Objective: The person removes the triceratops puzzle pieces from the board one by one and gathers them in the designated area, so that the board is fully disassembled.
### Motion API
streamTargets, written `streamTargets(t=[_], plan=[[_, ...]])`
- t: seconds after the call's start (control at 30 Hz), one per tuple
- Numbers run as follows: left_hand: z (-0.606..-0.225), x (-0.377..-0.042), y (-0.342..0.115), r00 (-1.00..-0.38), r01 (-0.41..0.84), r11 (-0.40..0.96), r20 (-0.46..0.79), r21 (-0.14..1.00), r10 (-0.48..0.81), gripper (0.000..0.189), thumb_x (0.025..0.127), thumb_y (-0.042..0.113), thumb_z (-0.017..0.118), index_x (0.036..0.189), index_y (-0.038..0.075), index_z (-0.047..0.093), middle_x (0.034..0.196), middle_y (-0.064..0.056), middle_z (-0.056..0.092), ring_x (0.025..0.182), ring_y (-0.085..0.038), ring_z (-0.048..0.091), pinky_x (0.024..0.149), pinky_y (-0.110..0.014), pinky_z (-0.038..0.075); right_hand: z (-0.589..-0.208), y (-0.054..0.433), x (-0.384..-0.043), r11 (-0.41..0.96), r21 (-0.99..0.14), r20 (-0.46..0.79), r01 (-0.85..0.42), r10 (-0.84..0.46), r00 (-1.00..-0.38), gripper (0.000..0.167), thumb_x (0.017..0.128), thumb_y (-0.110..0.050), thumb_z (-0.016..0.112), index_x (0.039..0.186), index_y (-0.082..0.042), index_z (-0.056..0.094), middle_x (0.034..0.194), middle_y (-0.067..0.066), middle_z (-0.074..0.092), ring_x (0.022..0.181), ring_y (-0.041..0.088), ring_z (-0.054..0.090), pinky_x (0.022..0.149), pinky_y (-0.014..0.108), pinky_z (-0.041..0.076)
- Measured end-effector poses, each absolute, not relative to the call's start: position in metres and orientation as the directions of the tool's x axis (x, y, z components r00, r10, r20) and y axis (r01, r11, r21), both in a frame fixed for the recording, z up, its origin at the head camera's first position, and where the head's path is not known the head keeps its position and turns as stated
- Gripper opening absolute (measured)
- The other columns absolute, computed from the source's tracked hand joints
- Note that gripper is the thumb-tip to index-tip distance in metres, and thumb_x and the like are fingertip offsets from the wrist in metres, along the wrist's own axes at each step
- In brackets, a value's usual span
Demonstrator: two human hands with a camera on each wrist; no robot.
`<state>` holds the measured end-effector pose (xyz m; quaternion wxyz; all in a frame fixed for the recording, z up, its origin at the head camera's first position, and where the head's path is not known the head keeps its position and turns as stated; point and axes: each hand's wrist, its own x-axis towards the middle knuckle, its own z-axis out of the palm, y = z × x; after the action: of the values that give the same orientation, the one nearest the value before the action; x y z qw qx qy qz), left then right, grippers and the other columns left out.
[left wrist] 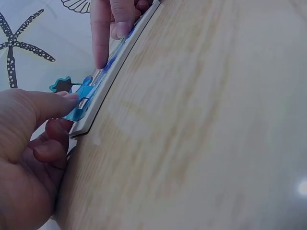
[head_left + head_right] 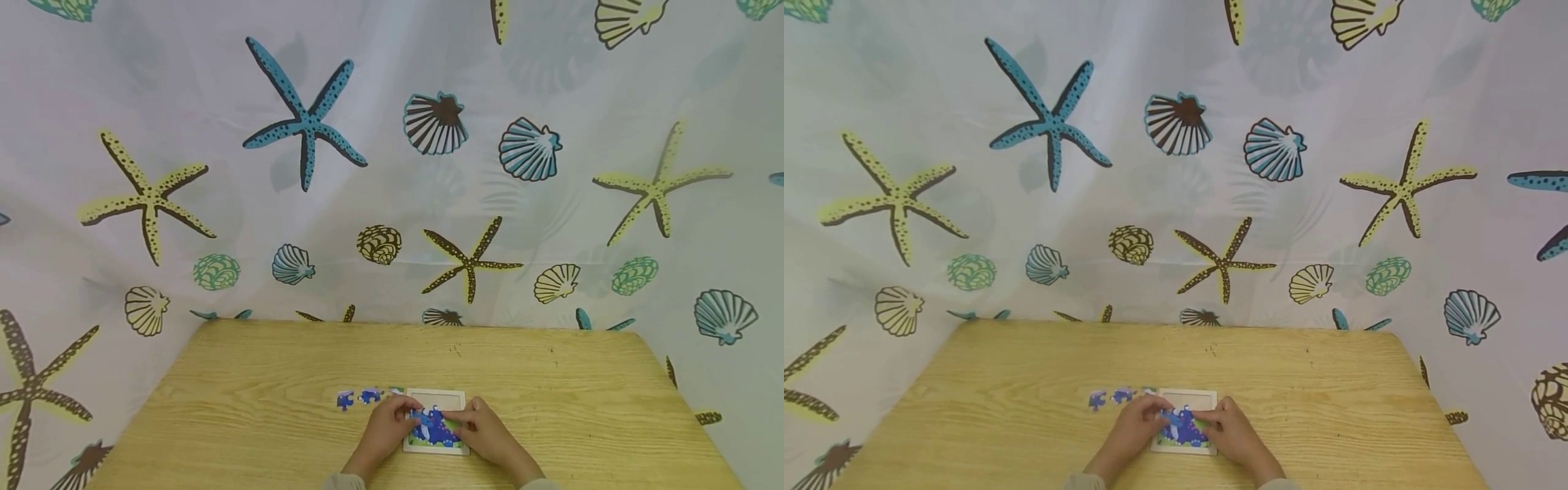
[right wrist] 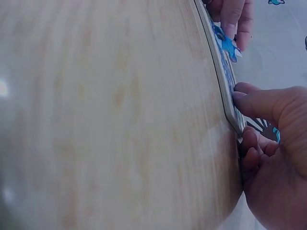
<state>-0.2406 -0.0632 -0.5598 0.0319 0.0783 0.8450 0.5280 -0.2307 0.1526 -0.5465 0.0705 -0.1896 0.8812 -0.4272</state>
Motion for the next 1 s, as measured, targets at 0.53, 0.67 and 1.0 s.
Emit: streamTargets(t=[0.53, 0.67, 1.0], plan=[[-0.565, -0.239, -0.088, -0.994, -0.033, 0.239, -0.057, 0.97, 0.092, 0.02, 0.082, 0.013, 0.071, 0.101, 0.006, 0.07, 0.091, -0.002, 0.063, 0.085, -0.014, 0.056, 0.073, -0.024, 0.048, -0.547, 0.152, -0.229, 0.565, -0.769, 0.053, -0.299, -0.41, -0.911, 0.031, 0.088, -0.003, 0.063, 0.119, -0.007, 0.066, 0.081, 0.001, 0.036, 0.067, 0.008, 0.035, 0.056, 0.019, 0.033], [-0.563, -0.236, -0.108, -0.995, -0.052, 0.272, -0.074, 0.961, 0.073, 0.022, 0.082, 0.015, 0.071, 0.101, 0.005, 0.07, 0.092, -0.003, 0.064, 0.085, -0.014, 0.056, 0.072, -0.024, 0.048, -0.549, 0.152, -0.23, 0.562, -0.774, 0.047, -0.293, -0.41, -0.911, 0.031, 0.088, -0.005, 0.063, 0.119, -0.008, 0.066, 0.081, 0.0, 0.036, 0.067, 0.008, 0.035, 0.056, 0.018, 0.033], [-0.566, -0.23, -0.162, -0.998, -0.056, 0.315, -0.052, 0.947, -0.021, 0.019, 0.083, 0.009, 0.071, 0.1, 0.001, 0.07, 0.094, -0.005, 0.067, 0.084, -0.015, 0.057, 0.07, -0.021, 0.049, -0.546, 0.152, -0.229, 0.571, -0.775, 0.035, -0.271, -0.388, -0.921, 0.031, 0.088, -0.008, 0.065, 0.119, -0.011, 0.067, 0.081, 0.0, 0.035, 0.066, 0.01, 0.035, 0.055, 0.019, 0.032]])
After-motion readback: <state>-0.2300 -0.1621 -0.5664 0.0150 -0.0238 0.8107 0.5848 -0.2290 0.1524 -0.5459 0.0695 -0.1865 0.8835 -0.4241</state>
